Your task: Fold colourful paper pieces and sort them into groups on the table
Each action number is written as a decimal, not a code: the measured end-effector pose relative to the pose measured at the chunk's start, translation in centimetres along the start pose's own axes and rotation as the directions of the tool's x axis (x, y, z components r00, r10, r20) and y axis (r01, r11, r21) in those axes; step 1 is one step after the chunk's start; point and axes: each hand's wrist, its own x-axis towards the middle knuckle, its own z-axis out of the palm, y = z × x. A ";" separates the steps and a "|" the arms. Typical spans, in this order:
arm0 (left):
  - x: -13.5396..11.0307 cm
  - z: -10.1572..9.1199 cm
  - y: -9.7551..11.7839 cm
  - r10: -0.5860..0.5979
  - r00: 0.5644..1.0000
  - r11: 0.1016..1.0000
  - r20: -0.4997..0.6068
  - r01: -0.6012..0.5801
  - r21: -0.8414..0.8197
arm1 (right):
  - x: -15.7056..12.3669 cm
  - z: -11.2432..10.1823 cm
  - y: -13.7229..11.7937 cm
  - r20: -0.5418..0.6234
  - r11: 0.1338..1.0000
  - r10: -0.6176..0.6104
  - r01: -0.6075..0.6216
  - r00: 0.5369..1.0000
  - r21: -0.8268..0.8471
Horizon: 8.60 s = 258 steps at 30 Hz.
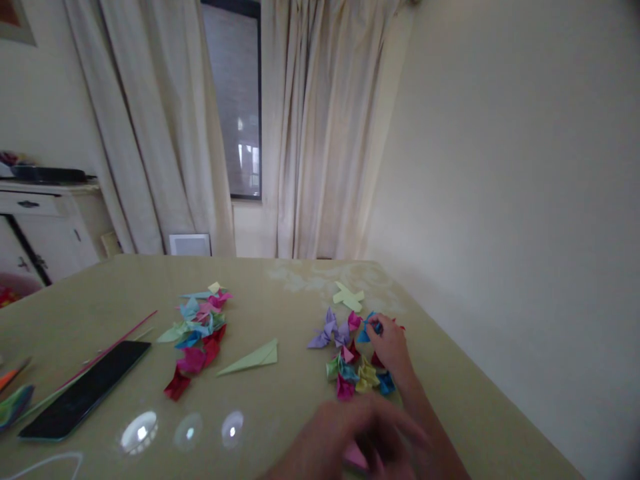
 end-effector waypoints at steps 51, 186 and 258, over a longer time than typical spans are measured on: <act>-0.5 -7.6 -8.1 -0.084 0.887 0.921 -0.455 0.243 0.303 | -4.1 0.3 -7.3 0.444 0.737 -0.325 -0.070 0.835 0.672; -5.4 -17.5 -10.2 0.235 0.557 -0.034 -0.796 0.824 0.566 | -2.6 -0.5 -2.1 -0.037 0.950 0.009 0.003 0.999 0.311; -1.4 -12.2 -9.7 0.292 0.639 0.726 -0.711 0.336 0.600 | -4.9 0.6 -5.6 0.035 0.824 -0.183 0.134 0.983 0.551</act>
